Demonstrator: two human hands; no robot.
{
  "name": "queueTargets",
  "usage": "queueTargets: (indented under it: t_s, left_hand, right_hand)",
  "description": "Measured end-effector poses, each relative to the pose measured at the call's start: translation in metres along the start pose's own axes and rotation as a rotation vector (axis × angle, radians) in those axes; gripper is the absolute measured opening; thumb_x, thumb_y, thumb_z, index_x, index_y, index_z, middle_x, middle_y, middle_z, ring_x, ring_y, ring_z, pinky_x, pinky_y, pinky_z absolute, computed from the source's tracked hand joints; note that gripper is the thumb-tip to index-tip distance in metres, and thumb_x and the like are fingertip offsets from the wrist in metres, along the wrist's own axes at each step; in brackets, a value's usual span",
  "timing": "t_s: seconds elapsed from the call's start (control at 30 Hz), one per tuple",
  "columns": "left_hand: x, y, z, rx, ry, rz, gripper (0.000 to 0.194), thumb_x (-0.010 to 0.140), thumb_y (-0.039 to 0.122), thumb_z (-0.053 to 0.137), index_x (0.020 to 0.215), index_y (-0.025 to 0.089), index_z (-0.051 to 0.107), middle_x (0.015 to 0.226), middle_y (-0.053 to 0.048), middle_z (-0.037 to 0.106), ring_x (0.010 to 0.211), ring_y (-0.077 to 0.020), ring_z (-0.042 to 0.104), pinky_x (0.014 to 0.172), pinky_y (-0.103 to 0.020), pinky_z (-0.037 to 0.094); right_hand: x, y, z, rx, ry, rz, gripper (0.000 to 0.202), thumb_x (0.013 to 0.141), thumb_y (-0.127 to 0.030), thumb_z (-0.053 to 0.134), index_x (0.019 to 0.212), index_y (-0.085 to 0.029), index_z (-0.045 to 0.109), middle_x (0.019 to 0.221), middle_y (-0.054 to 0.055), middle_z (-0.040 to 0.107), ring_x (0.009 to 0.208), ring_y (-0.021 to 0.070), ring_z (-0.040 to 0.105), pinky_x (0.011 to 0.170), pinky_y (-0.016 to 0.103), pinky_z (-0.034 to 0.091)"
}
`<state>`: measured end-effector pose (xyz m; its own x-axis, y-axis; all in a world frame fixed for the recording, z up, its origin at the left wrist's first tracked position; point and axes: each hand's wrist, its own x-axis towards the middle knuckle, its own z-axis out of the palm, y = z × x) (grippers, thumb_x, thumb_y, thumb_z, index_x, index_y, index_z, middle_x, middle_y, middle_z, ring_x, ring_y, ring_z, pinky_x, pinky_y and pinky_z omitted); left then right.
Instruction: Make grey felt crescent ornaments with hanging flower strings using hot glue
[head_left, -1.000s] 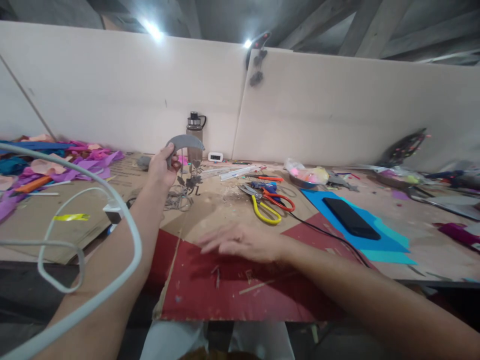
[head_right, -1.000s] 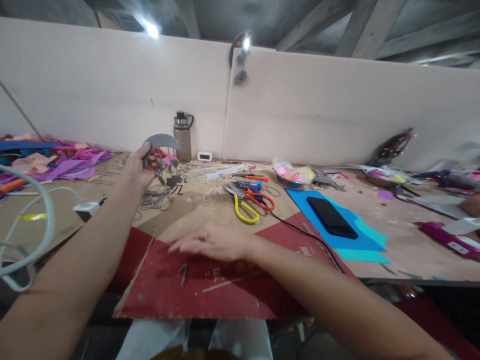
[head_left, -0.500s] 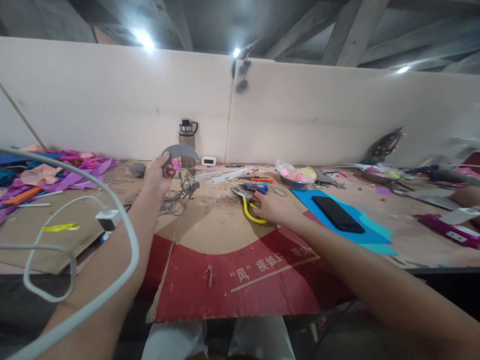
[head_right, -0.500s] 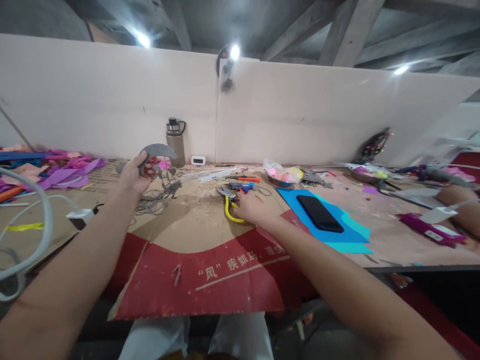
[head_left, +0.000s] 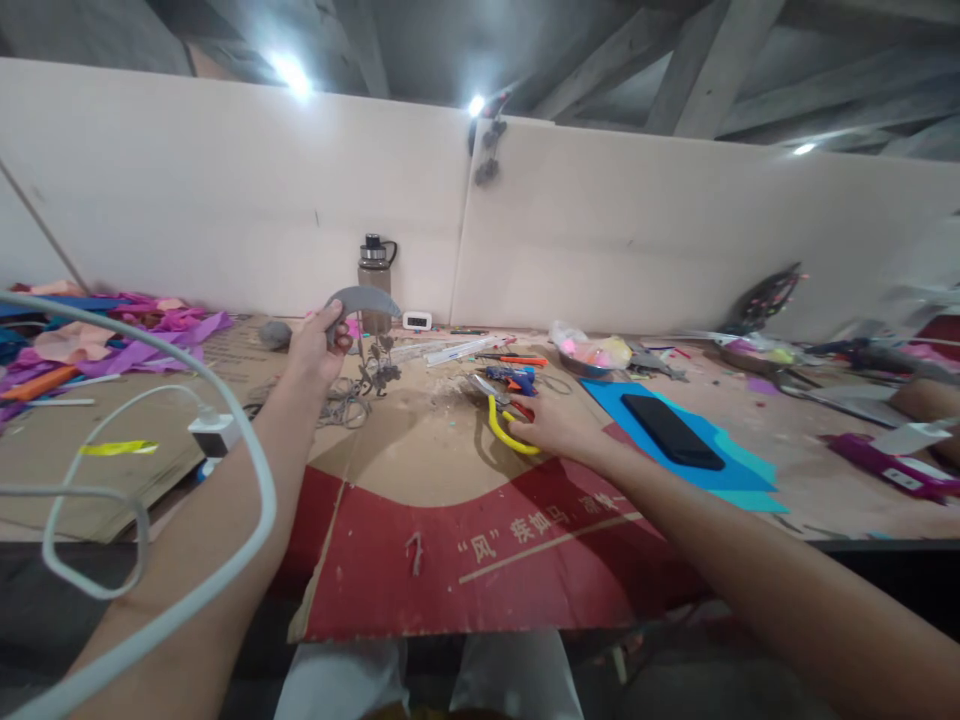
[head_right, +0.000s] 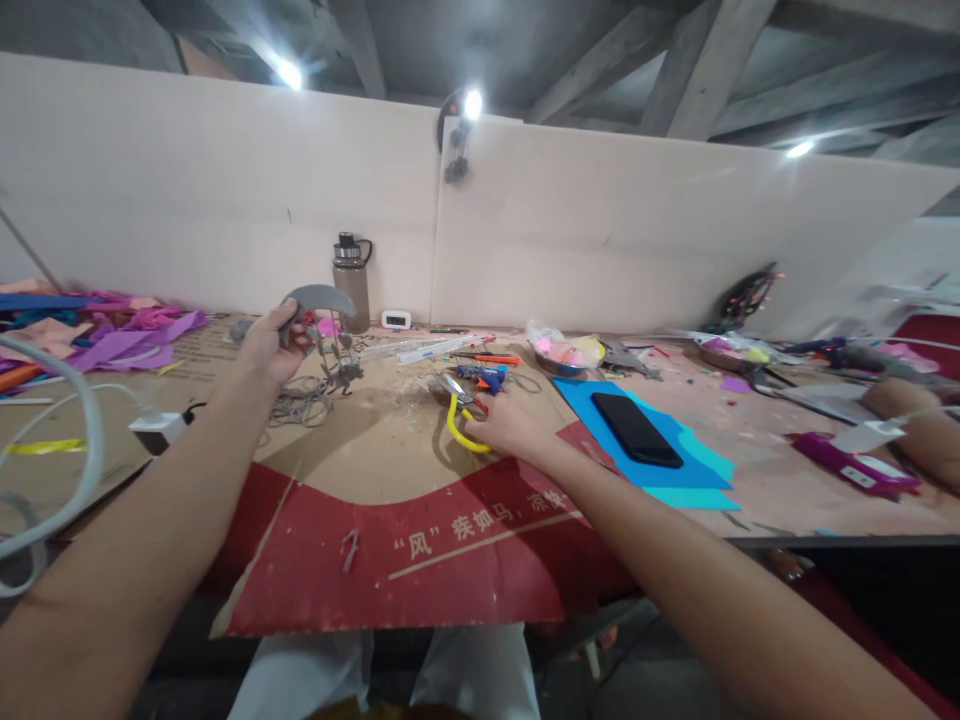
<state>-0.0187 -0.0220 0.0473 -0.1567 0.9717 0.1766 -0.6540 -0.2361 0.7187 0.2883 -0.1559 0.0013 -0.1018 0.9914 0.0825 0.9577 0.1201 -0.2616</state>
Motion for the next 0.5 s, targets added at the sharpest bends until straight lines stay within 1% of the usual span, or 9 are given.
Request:
queueTargets:
  t_s: [0.03,0.07,0.13,0.2,0.23,0.27,0.33,0.4,0.5]
  left_hand:
    - [-0.001,0.000,0.001,0.001,-0.003,0.000,0.015,0.073,0.010,0.069,0.068,0.015,0.055,0.055,0.003,0.056,0.041,-0.0033,0.044,0.037,-0.014,0.030]
    - [-0.002,0.001,0.001,0.002,-0.003,0.003,0.015,0.074,0.010,0.068,0.068,0.015,0.055,0.054,0.003,0.055,0.041,-0.0031,0.043,0.037,-0.014,0.030]
    - [-0.002,0.001,0.001,0.006,-0.004,0.005,0.014,0.075,0.010,0.066,0.068,0.014,0.055,0.052,0.004,0.053,0.040,-0.0030,0.042,0.036,-0.014,0.029]
    - [-0.002,0.002,0.001,0.010,-0.008,0.002,0.014,0.076,0.012,0.066,0.068,0.014,0.055,0.051,0.004,0.051,0.040,-0.0031,0.042,0.036,-0.014,0.029]
    - [-0.001,0.001,0.001,0.012,-0.011,-0.002,0.014,0.076,0.012,0.066,0.068,0.014,0.055,0.051,0.004,0.052,0.040,-0.0031,0.042,0.036,-0.014,0.029]
    - [-0.001,0.001,0.001,0.014,-0.013,-0.007,0.014,0.076,0.013,0.066,0.068,0.014,0.054,0.052,0.003,0.053,0.040,-0.0031,0.043,0.036,-0.014,0.028]
    - [0.000,0.000,0.000,0.015,-0.011,-0.010,0.015,0.076,0.012,0.066,0.069,0.014,0.053,0.054,0.003,0.054,0.040,-0.0031,0.043,0.036,-0.014,0.029]
    - [0.000,0.000,0.001,0.017,-0.007,-0.015,0.016,0.075,0.012,0.067,0.069,0.015,0.053,0.054,0.003,0.054,0.040,-0.0033,0.043,0.037,-0.014,0.029]
    - [-0.001,-0.001,0.002,0.021,0.000,-0.020,0.016,0.075,0.012,0.067,0.068,0.015,0.053,0.053,0.003,0.054,0.040,-0.0034,0.044,0.036,-0.014,0.028]
  right_hand:
    - [0.002,-0.001,0.001,-0.007,-0.013,0.009,0.029,0.079,-0.033,0.049,0.094,-0.014,0.066,0.071,0.006,0.062,0.057,0.0154,0.050,0.054,0.027,0.032]
    - [0.002,-0.002,0.003,0.005,-0.014,-0.020,0.027,0.078,-0.032,0.050,0.092,-0.014,0.066,0.074,0.007,0.063,0.059,0.0154,0.051,0.055,0.027,0.033]
    - [-0.006,-0.007,0.006,0.067,-0.009,-0.173,0.028,0.075,-0.030,0.055,0.097,-0.016,0.065,0.084,0.008,0.065,0.068,0.0159,0.054,0.060,0.026,0.037]
    - [-0.019,-0.011,0.007,0.136,-0.073,-0.329,0.036,0.074,-0.029,0.057,0.108,-0.019,0.064,0.089,0.006,0.065,0.072,0.0160,0.055,0.064,0.025,0.038]
    - [-0.024,-0.013,0.005,0.157,-0.100,-0.360,0.038,0.074,-0.028,0.057,0.111,-0.020,0.063,0.090,0.005,0.065,0.073,0.0158,0.055,0.064,0.025,0.039]
    - [-0.027,-0.013,0.003,0.164,-0.099,-0.353,0.037,0.074,-0.027,0.056,0.110,-0.021,0.063,0.089,0.004,0.065,0.073,0.0156,0.055,0.063,0.024,0.038]
    - [-0.024,-0.011,-0.003,0.130,-0.033,-0.237,0.028,0.076,-0.027,0.052,0.100,-0.018,0.064,0.083,0.004,0.065,0.069,0.0151,0.054,0.059,0.024,0.036]
    - [-0.012,-0.007,-0.007,0.076,0.017,-0.065,0.023,0.078,-0.029,0.051,0.090,-0.017,0.065,0.076,0.005,0.064,0.063,0.0144,0.052,0.055,0.024,0.032]
    - [0.014,-0.004,-0.002,0.072,-0.010,0.131,0.026,0.079,-0.037,0.050,0.084,-0.016,0.064,0.075,0.006,0.065,0.059,0.0134,0.052,0.052,0.024,0.030]
